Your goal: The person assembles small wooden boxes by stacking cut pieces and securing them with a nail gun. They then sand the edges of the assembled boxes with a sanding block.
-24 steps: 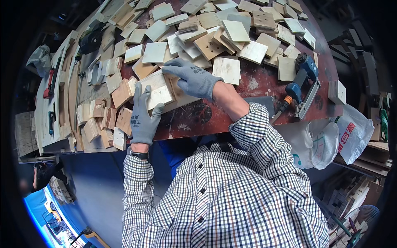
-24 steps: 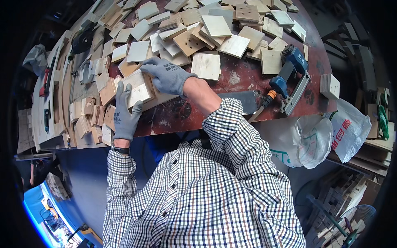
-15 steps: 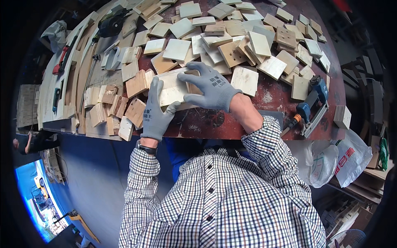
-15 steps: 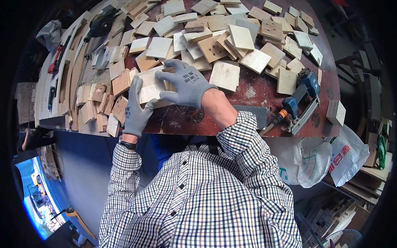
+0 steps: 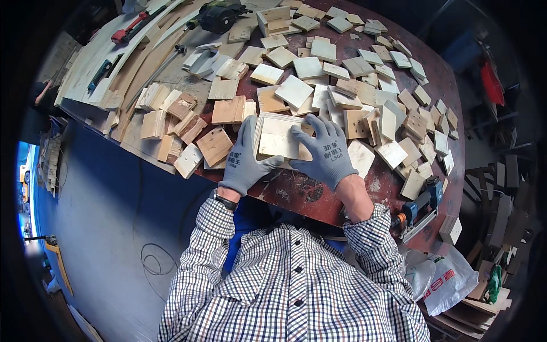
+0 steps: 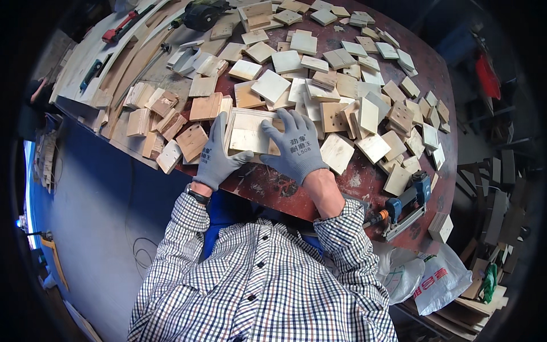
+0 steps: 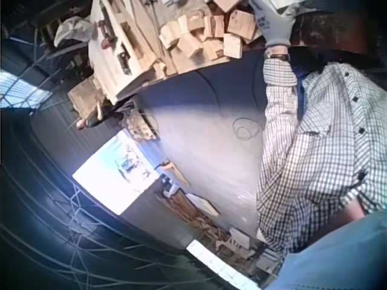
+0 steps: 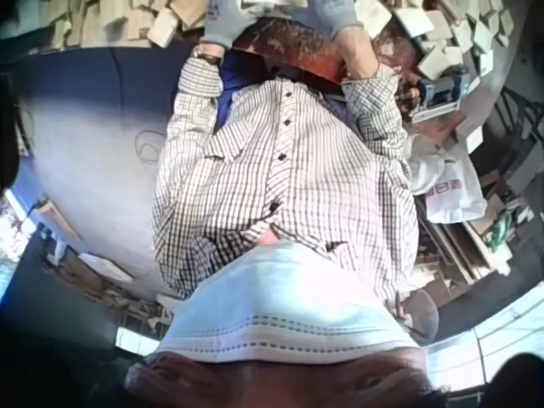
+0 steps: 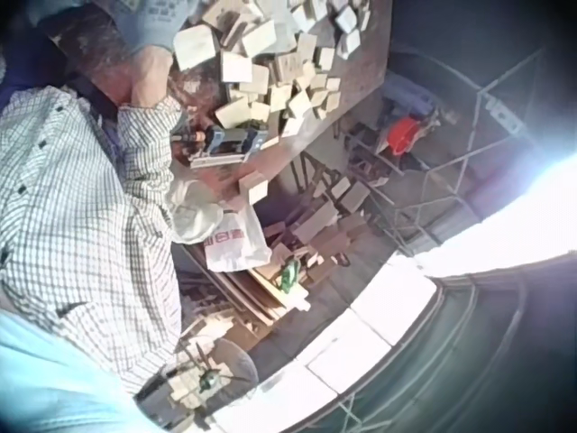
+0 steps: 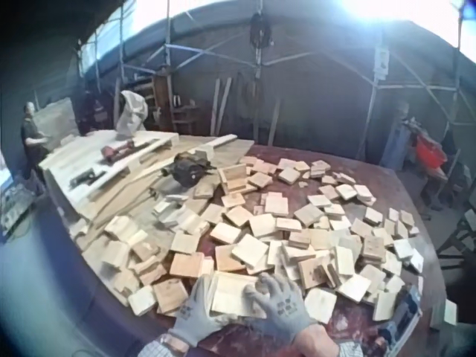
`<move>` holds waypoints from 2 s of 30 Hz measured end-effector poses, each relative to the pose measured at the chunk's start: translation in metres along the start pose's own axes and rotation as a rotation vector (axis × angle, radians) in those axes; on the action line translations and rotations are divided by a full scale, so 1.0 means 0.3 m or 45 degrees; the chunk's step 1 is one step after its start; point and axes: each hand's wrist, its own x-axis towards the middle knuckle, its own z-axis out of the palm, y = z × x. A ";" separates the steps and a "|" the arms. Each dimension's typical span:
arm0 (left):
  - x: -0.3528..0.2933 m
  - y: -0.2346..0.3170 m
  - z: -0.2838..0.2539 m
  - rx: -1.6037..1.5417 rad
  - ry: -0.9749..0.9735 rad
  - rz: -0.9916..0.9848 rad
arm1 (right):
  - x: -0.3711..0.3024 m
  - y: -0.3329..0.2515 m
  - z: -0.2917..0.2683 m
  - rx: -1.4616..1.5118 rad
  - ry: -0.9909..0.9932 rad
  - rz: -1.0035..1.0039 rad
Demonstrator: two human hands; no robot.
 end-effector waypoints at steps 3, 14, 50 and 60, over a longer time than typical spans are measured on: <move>-0.008 0.003 -0.011 -0.048 0.001 -0.083 | 0.013 -0.002 -0.032 0.000 0.123 -0.138; -0.003 0.024 -0.005 -0.082 0.041 -0.118 | -0.059 -0.107 -0.070 1.638 0.476 0.986; 0.017 0.000 -0.035 0.042 -0.099 0.106 | 0.021 0.070 0.020 0.165 0.018 -0.122; 0.016 0.031 -0.054 -0.011 -0.160 0.016 | 0.033 0.067 0.076 0.283 -0.090 -0.035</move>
